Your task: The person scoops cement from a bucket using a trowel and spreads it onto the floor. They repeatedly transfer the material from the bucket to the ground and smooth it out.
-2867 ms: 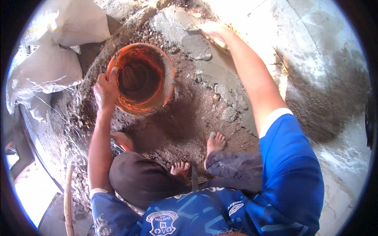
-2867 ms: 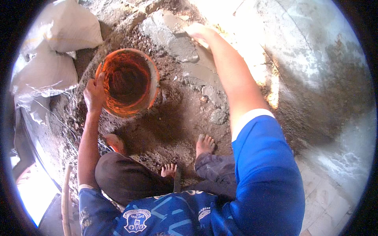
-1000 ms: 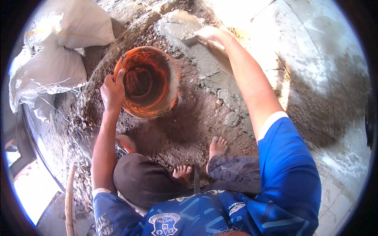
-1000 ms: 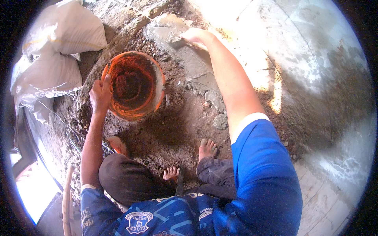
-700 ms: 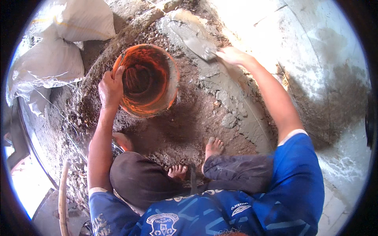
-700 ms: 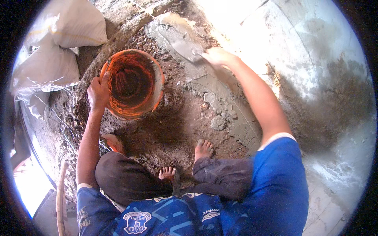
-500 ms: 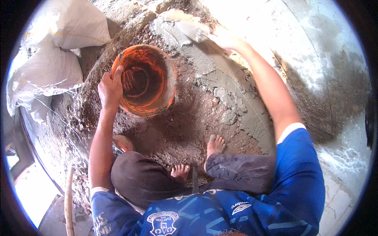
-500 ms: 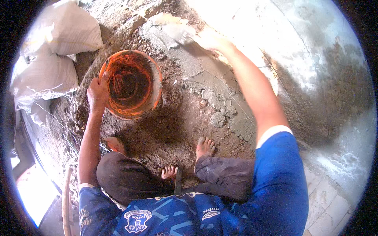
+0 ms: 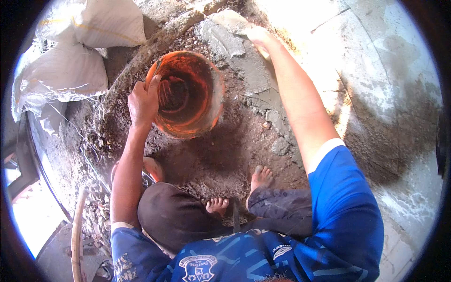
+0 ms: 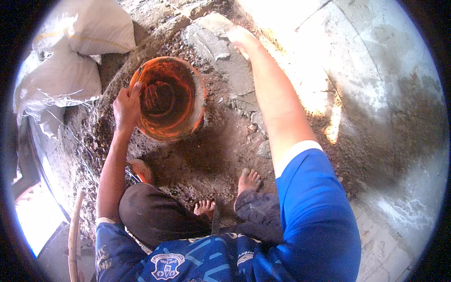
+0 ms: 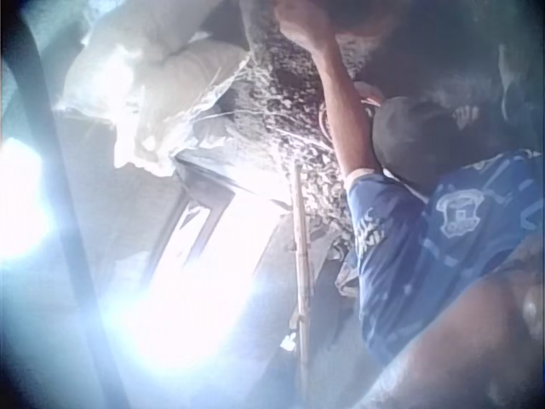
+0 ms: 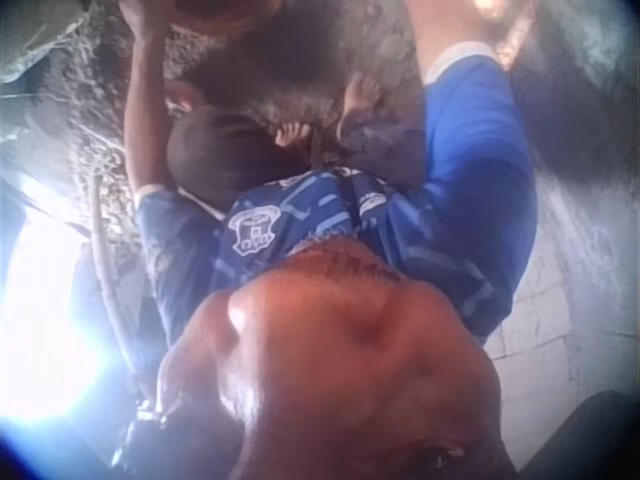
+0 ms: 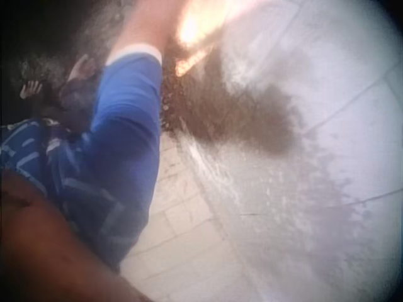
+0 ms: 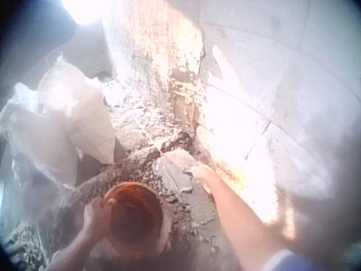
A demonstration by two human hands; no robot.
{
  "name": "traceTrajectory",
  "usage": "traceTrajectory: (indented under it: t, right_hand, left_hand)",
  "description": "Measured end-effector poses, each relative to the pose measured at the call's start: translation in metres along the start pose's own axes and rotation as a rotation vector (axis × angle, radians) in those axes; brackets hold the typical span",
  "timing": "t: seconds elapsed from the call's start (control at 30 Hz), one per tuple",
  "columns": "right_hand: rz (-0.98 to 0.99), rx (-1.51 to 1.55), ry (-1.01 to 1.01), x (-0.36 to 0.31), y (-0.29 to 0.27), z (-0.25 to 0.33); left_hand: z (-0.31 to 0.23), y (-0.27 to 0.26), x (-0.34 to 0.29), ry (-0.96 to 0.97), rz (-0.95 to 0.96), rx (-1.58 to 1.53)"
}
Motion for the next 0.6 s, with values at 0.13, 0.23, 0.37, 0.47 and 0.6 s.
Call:
traceTrajectory:
  t: [0.13,0.23,0.37,0.47,0.6]
  right_hand:
    - [0.133,0.114,-0.126,0.02,0.046,-0.013]
    - [0.11,-0.124,-0.235,-0.008,0.043,0.018]
    - [0.047,-0.398,-0.305,-0.035,0.039,0.047]
    - [-0.032,-0.606,-0.295,-0.002,0.051,0.02]
    - [0.054,-0.732,-0.391,-0.007,0.049,0.024]
  left_hand:
    - [-0.001,0.001,0.003,0.035,-0.039,-0.014]
    - [-0.004,0.0,0.004,0.037,-0.052,-0.001]
    - [0.004,0.0,0.004,0.028,-0.046,0.036]
    - [0.001,0.0,0.005,0.045,-0.041,-0.014]
    - [0.01,-0.005,0.003,0.018,-0.044,0.013]
Point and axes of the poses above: each hand's wrist, its own x-axis towards the middle knuckle, its own y-axis out of the palm, z = x × y, the point moved 4 cm from there along x, towards the middle knuckle, and after that the axes turned 7 degrees about -z, right-handed, at the moved point
